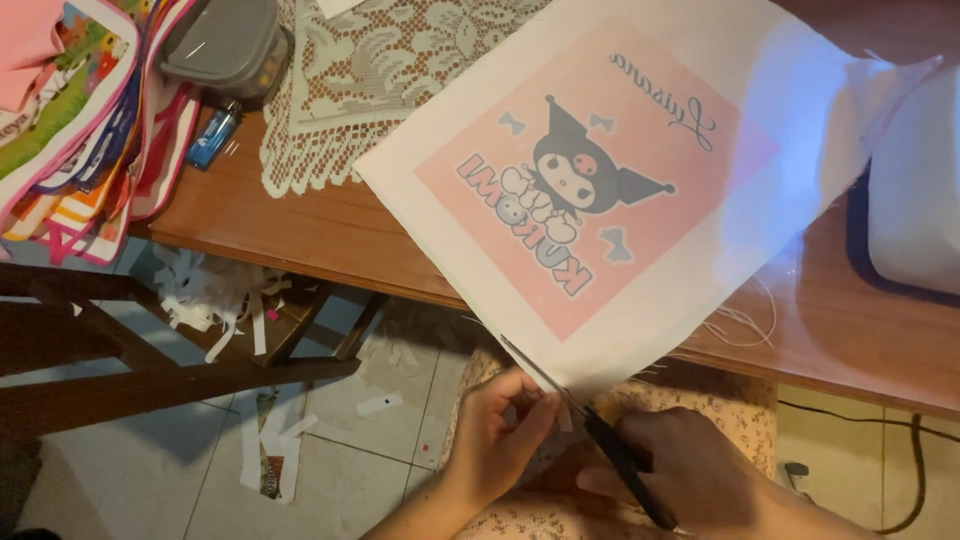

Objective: A person uses a sewing machine to stitch fabric and then uses scissors to cut out printed designs from fabric sheets.

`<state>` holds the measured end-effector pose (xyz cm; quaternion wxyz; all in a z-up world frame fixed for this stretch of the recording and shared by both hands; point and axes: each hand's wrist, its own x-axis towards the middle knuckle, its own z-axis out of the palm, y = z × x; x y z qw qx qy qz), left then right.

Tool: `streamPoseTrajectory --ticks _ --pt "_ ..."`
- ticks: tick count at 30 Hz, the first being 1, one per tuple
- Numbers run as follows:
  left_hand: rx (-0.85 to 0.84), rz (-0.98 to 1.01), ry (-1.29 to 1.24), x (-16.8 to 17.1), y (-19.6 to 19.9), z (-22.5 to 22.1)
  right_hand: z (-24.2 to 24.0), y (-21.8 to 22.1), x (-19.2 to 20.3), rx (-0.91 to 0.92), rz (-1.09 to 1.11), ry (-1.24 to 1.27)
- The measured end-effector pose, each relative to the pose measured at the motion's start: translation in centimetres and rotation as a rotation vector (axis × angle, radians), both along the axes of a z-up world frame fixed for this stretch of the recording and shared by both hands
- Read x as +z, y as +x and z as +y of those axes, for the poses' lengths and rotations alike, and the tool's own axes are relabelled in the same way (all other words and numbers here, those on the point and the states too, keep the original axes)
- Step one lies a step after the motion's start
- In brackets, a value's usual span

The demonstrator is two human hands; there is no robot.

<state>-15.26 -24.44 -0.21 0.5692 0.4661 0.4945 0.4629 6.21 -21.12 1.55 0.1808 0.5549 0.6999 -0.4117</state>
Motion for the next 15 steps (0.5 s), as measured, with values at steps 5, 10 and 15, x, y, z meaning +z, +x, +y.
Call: streamPoseTrajectory --ticks 5,10,15 --pt "-0.006 0.108 0.07 0.1 -0.2 0.3 -0.2 0.3 -0.7 -0.047 -0.045 -0.008" --pt "-0.057 0.294 0.095 -0.3 -0.2 0.0 1.7 -1.9 3.9 -0.01 -0.141 -0.133" --pt "-0.057 0.368 0.197 -1.1 -0.4 0.0 1.4 -1.2 2.5 0.02 -0.135 -0.099"
